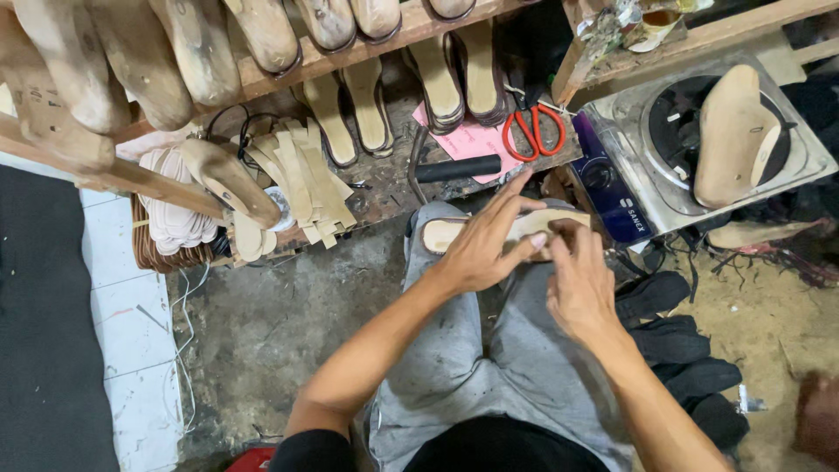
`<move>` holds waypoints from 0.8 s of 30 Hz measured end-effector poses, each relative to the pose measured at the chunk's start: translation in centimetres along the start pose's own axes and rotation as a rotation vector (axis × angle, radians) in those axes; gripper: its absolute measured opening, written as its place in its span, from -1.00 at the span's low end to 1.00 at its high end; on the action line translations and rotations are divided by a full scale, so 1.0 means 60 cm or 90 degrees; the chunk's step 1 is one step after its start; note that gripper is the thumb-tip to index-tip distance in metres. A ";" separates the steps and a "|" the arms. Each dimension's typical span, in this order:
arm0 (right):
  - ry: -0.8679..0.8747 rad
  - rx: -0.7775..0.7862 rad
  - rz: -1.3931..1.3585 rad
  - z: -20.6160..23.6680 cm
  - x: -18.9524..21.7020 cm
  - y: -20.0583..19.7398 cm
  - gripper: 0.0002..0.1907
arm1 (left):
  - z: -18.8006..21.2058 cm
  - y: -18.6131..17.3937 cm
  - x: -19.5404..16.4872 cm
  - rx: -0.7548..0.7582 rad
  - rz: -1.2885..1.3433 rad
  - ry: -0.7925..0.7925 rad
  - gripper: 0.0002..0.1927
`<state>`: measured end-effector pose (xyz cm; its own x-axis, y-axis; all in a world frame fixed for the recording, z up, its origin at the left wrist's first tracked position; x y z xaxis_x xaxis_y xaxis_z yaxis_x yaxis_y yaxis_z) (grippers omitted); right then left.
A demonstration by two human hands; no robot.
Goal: The person sits on the floor in front of a rack of wooden shoe lasts, picks up a last and an insole board, fits the insole onto the last, and uses a hammer to tap and seat the sole pieces onto the last, handling several lasts and soles one at a time.
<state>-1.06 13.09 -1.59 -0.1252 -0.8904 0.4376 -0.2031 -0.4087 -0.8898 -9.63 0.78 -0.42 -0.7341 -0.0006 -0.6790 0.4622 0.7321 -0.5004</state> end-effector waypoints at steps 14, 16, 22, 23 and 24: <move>-0.092 0.160 0.213 -0.015 0.060 0.014 0.00 | 0.172 -0.077 0.067 -0.289 0.214 -0.187 -0.16; -0.096 0.174 0.211 -0.017 0.063 0.016 0.01 | 0.177 -0.068 0.081 -0.250 0.246 -0.191 -0.20; -0.151 0.257 0.268 -0.033 0.093 -0.002 -0.05 | 0.188 -0.074 0.089 -0.216 0.311 -0.154 -0.33; -0.133 0.319 0.308 -0.039 0.087 -0.004 -0.16 | 0.191 -0.077 0.087 -0.208 0.285 -0.148 -0.34; -0.115 0.376 0.349 -0.052 0.084 -0.001 -0.27 | 0.191 -0.082 0.086 -0.200 0.258 -0.139 -0.35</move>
<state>-4.69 9.23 1.05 0.1105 -0.9920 -0.0611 0.3917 0.0999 -0.9146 -9.98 -10.62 -7.63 -0.3932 0.2070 -0.8959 0.4917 0.8707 -0.0147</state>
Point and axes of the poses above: each hand's wrist, its own z-axis away from the middle knuckle, its own y-axis out of the palm, x = y × z, the point moved 7 cm from there along -z, towards the middle knuckle, and after that the axes turned 10 degrees about y, right-handed, at the moved point
